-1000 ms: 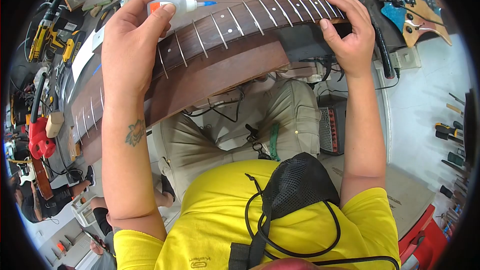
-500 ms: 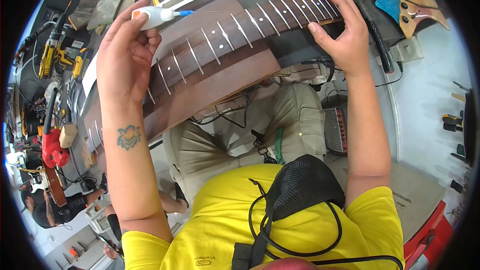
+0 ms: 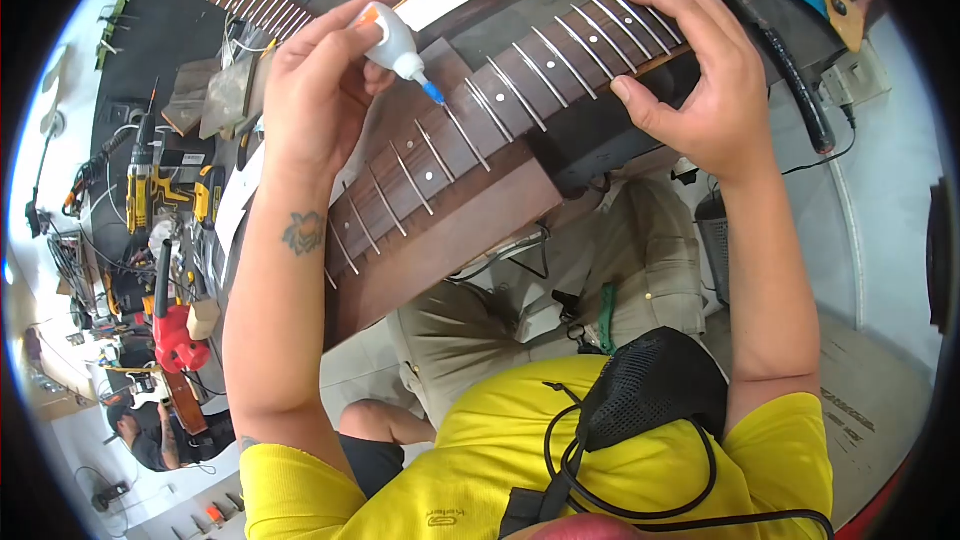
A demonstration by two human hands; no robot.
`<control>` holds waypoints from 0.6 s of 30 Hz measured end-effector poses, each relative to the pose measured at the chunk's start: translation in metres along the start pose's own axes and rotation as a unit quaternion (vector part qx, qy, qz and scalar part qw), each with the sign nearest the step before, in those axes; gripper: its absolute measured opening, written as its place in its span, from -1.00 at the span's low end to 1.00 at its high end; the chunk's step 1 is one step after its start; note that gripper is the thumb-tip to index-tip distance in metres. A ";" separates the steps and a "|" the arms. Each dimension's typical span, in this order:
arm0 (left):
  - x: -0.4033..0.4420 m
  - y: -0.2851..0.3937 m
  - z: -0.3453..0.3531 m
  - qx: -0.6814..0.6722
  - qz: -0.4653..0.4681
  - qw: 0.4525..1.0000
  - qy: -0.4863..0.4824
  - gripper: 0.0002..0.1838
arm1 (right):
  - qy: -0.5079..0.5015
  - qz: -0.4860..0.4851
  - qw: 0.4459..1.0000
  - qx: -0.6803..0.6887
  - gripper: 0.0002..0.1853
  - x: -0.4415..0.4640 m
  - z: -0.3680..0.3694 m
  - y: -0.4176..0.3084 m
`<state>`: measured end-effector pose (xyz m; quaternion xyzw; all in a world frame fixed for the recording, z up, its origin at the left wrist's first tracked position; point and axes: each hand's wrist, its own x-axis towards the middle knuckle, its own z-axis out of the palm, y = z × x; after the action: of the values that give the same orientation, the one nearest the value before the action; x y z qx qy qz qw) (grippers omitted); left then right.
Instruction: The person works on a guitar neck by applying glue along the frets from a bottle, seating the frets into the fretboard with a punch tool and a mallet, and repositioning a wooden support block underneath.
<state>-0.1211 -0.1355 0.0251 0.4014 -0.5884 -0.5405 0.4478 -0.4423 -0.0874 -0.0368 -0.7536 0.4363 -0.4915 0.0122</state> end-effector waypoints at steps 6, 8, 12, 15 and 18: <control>-0.003 0.005 0.007 0.027 0.011 0.999 0.028 -0.48 | -0.014 0.004 0.999 -0.052 -0.29 -0.003 -0.003 0.002; -0.002 0.005 0.007 0.028 0.009 0.999 0.025 -0.48 | -0.023 0.004 0.999 -0.048 -0.29 0.000 -0.006 -0.001; -0.003 0.005 0.006 0.022 0.015 0.999 0.022 -0.48 | -0.033 0.005 0.999 -0.042 -0.29 0.001 -0.007 -0.003; -0.004 0.005 0.006 0.029 0.016 0.999 0.024 -0.49 | 0.007 -0.048 0.999 -0.011 -0.30 -0.001 0.001 0.011; -0.005 0.005 0.007 0.037 0.021 0.999 0.020 -0.50 | -0.031 0.014 0.999 -0.038 -0.30 0.001 -0.007 -0.006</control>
<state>-0.1265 -0.1284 0.0295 0.4160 -0.6072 -0.5006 0.4556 -0.4434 -0.0815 -0.0296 -0.7624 0.4644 -0.4506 0.0039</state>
